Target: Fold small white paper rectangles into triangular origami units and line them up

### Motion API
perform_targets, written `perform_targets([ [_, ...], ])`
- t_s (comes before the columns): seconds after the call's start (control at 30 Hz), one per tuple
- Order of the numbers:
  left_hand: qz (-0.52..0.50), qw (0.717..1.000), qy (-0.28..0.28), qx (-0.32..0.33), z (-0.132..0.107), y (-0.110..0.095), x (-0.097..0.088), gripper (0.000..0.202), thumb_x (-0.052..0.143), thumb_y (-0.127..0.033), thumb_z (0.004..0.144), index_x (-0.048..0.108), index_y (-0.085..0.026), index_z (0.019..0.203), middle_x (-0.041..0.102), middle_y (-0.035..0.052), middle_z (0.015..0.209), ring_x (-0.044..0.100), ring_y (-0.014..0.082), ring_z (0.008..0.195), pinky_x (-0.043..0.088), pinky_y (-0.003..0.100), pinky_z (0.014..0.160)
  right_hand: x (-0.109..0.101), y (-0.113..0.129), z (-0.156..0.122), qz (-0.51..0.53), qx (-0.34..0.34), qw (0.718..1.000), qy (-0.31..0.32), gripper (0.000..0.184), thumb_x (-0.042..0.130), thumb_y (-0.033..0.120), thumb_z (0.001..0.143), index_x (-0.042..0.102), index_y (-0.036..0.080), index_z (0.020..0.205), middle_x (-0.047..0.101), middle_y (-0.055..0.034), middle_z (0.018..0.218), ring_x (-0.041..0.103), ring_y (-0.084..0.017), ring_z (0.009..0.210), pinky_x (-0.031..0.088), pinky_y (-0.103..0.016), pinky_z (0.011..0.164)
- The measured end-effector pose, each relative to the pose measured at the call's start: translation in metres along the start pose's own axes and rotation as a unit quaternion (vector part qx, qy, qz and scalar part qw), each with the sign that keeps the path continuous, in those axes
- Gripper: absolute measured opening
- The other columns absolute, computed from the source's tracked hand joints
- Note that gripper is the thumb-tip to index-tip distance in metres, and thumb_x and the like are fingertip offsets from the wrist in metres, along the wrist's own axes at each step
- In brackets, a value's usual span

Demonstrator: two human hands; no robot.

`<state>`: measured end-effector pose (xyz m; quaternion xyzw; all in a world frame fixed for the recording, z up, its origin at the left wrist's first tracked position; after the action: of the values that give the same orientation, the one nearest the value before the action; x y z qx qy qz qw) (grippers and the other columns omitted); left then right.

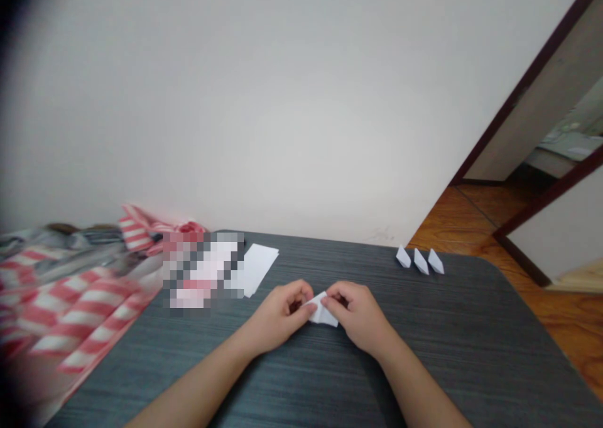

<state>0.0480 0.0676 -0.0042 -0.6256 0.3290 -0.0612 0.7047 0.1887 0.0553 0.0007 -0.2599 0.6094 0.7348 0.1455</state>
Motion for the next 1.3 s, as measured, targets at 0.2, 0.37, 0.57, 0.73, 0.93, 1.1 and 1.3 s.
perform_targets([
  [0.2,0.054,0.998,0.034,0.014,0.001,-0.001,0.004,0.024,0.054,-0.034,0.089,0.063,-0.016,0.077,0.05,-0.0035,0.061,0.041,0.0101,0.056,0.025,0.021,0.051,0.001,0.003,0.0,0.001,-0.002,1.0,0.008,0.021,0.059,0.026,0.088,0.062,0.018,0.068,0.061,0.0007,0.063,0.055,-0.014,0.061,0.039,-0.024,0.058],
  [0.37,0.083,0.996,0.028,0.035,0.001,-0.005,0.004,0.027,0.051,-0.03,0.09,0.06,-0.015,0.069,0.051,-0.0031,0.061,0.044,0.0103,0.058,0.027,0.021,0.053,0.003,0.006,0.0,0.004,-0.006,1.0,0.015,0.022,0.06,0.025,0.088,0.062,0.017,0.068,0.061,0.0006,0.063,0.055,-0.014,0.061,0.039,-0.024,0.058],
  [0.57,0.084,0.995,0.032,0.042,0.0,-0.008,0.005,0.027,0.051,-0.033,0.091,0.064,-0.015,0.075,0.054,-0.0027,0.063,0.045,0.01,0.059,0.027,0.021,0.054,0.002,0.011,-0.001,0.004,-0.023,1.0,0.012,0.023,0.059,0.023,0.088,0.061,0.017,0.066,0.061,0.0007,0.063,0.056,-0.014,0.061,0.039,-0.023,0.059],
  [0.73,0.095,0.993,0.042,0.049,0.0,-0.011,0.005,0.035,0.048,-0.035,0.094,0.061,-0.014,0.069,0.05,-0.0038,0.06,0.042,0.0088,0.057,0.026,0.02,0.054,0.004,0.013,-0.001,0.003,-0.036,0.999,0.014,0.02,0.059,0.02,0.088,0.063,0.017,0.069,0.062,0.0,0.065,0.057,-0.014,0.062,0.041,-0.024,0.06],
  [0.93,0.117,0.99,0.055,0.056,-0.001,-0.011,0.007,0.034,0.048,-0.031,0.093,0.055,-0.014,0.064,0.046,-0.0049,0.057,0.041,0.0076,0.055,0.024,0.02,0.053,0.003,0.021,-0.001,0.012,-0.077,0.997,0.015,0.014,0.059,0.018,0.089,0.067,0.018,0.078,0.065,-0.0012,0.073,0.06,-0.015,0.07,0.043,-0.025,0.067],
  [1.1,0.129,0.989,0.053,0.054,-0.001,-0.01,0.007,0.033,0.049,-0.03,0.093,0.055,-0.014,0.064,0.049,-0.0042,0.058,0.044,0.0084,0.057,0.025,0.02,0.053,0.002,0.024,-0.001,0.006,-0.08,0.997,0.016,0.016,0.059,0.014,0.089,0.066,0.018,0.075,0.064,-0.0011,0.073,0.06,-0.015,0.07,0.043,-0.025,0.067],
  [1.3,0.125,0.99,0.051,0.049,0.0,-0.009,0.006,0.031,0.049,-0.03,0.092,0.058,-0.015,0.066,0.052,-0.0037,0.059,0.047,0.0087,0.057,0.026,0.02,0.054,0.002,0.024,-0.001,0.004,-0.083,0.997,0.007,0.017,0.059,0.014,0.089,0.063,0.018,0.073,0.063,-0.0005,0.071,0.059,-0.014,0.068,0.042,-0.024,0.065],
])
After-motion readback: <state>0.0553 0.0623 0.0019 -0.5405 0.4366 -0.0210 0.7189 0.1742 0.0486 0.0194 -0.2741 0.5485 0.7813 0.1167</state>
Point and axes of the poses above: each hand's wrist, its own z-axis towards the middle knuckle, its own x-axis out of the palm, y = z × x, the point moved 8 cm from there along z, towards the middle knuckle
